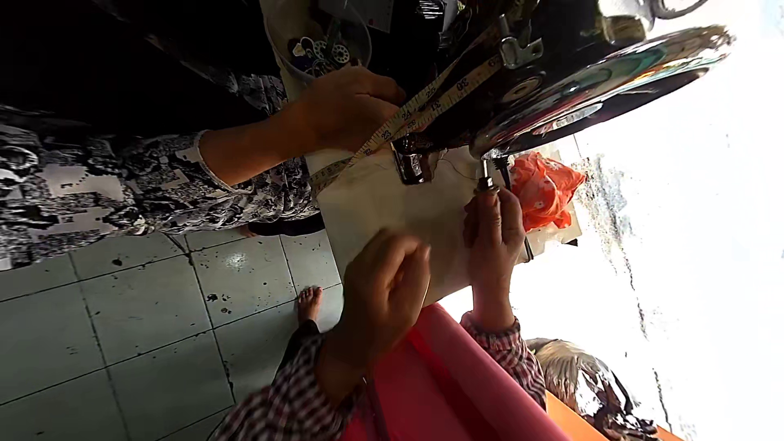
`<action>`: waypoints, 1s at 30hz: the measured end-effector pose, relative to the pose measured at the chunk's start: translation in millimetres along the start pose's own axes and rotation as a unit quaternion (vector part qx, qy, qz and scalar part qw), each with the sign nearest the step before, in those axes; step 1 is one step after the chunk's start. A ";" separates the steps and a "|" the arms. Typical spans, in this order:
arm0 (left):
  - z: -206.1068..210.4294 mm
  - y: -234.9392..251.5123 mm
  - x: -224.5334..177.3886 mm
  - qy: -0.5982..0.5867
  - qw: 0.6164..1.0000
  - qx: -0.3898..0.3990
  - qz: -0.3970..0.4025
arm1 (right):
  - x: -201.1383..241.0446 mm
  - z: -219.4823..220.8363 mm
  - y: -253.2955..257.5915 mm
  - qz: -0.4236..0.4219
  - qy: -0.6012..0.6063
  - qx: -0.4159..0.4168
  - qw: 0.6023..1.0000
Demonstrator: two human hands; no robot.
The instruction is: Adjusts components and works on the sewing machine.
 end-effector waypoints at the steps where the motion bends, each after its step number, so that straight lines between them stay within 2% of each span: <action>1: -2.3 -18.6 11.5 0.006 0.999 -0.002 0.035 | -0.9 -1.0 -0.3 -0.017 -0.013 0.040 0.999; 3: -2.5 -37.3 33.8 0.036 0.994 0.010 0.101 | -3.5 -1.2 0.1 -0.045 -0.045 0.120 0.991; 5: 0.8 -35.4 38.8 0.084 0.988 0.018 0.125 | -3.8 0.6 -2.6 -0.052 -0.071 0.154 0.984; 9: 8.4 -25.1 32.0 0.191 0.972 0.036 0.135 | -3.9 11.8 -15.0 -0.025 -0.130 0.094 0.987; 13: 10.3 -20.7 27.1 0.247 0.955 0.059 0.156 | -11.2 15.4 -17.7 -0.065 -0.166 0.095 0.979; 18: 9.5 -22.5 29.9 0.245 0.954 0.045 0.168 | -2.2 14.3 -16.2 -0.034 -0.134 0.100 0.985; 22: 10.7 -24.6 32.3 0.248 0.951 0.022 0.183 | -4.0 12.5 -18.2 -0.077 -0.121 0.083 0.986; 30: 10.1 -23.1 28.1 0.278 0.944 0.029 0.177 | -2.3 11.7 -17.4 -0.067 -0.079 0.078 0.992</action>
Point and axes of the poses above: each hand's wrist, its own y-axis towards the middle knuckle, its own z-axis out of the palm, x = y × z, the point moved 1 cm from there along y, towards the middle knuckle, and after that the axes turned 9 degrees about y, right-handed, at the moved point
